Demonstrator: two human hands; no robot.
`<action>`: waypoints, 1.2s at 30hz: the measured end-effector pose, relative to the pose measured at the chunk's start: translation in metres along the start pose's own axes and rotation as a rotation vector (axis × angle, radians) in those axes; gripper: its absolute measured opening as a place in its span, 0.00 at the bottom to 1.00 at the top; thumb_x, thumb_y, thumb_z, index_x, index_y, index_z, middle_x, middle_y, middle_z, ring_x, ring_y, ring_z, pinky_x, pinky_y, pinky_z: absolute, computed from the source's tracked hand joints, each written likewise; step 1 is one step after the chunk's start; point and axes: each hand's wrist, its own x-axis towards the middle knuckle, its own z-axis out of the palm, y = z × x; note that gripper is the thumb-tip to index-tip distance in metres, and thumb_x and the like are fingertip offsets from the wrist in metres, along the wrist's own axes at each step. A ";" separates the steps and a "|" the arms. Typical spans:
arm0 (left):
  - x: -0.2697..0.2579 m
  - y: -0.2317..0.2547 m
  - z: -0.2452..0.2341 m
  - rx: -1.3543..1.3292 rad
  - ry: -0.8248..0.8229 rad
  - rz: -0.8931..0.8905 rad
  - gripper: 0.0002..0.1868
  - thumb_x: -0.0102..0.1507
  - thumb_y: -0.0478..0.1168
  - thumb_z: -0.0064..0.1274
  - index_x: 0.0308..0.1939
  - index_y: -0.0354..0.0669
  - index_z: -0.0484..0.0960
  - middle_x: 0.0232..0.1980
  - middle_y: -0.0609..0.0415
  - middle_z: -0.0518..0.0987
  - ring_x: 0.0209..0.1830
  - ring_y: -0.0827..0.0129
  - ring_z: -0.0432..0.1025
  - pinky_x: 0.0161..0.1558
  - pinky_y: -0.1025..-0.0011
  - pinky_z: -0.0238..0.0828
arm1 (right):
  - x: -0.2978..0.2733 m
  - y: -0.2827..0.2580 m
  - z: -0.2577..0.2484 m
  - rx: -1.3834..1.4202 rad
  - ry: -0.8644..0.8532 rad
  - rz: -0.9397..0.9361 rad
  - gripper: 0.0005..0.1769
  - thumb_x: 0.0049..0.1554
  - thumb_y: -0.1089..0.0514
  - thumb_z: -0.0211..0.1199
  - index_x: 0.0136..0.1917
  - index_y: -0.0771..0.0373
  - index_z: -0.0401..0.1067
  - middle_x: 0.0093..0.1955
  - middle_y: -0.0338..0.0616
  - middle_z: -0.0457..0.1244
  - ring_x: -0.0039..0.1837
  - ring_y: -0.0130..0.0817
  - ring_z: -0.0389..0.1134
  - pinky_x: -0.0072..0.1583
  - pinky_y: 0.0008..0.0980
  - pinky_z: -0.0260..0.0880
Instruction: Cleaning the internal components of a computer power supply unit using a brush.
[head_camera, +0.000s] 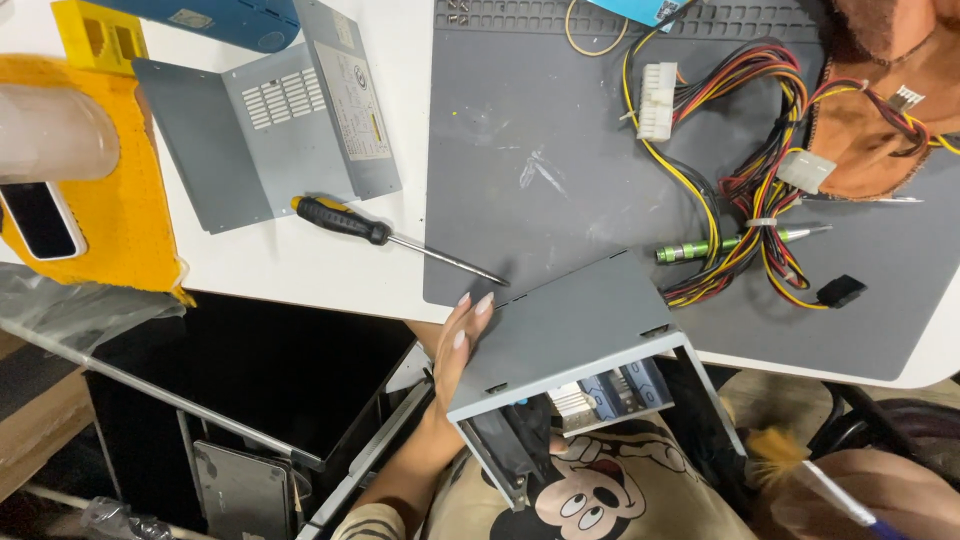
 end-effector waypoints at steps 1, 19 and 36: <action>-0.016 -0.008 0.003 0.073 0.013 -0.019 0.35 0.75 0.48 0.40 0.81 0.37 0.48 0.69 0.21 0.70 0.68 0.33 0.72 0.72 0.33 0.64 | 0.030 -0.030 0.019 -0.012 -0.040 -0.026 0.18 0.60 0.39 0.63 0.59 0.41 0.84 0.57 0.25 0.76 0.57 0.22 0.78 0.57 0.25 0.80; -0.027 0.000 0.012 -0.003 0.144 -0.004 0.66 0.54 0.79 0.54 0.78 0.31 0.54 0.73 0.30 0.68 0.76 0.40 0.68 0.81 0.36 0.62 | 0.217 -0.209 0.091 0.022 0.636 -0.014 0.11 0.67 0.53 0.50 0.58 0.61 0.63 0.57 0.59 0.69 0.50 0.43 0.75 0.57 0.41 0.81; -0.020 0.012 0.007 0.017 0.246 0.095 0.66 0.53 0.79 0.58 0.76 0.31 0.56 0.71 0.29 0.70 0.72 0.42 0.71 0.80 0.40 0.64 | 0.272 -0.265 0.041 -0.031 0.469 -0.037 0.03 0.57 0.62 0.52 0.42 0.63 0.65 0.34 0.50 0.65 0.29 0.34 0.61 0.36 0.32 0.60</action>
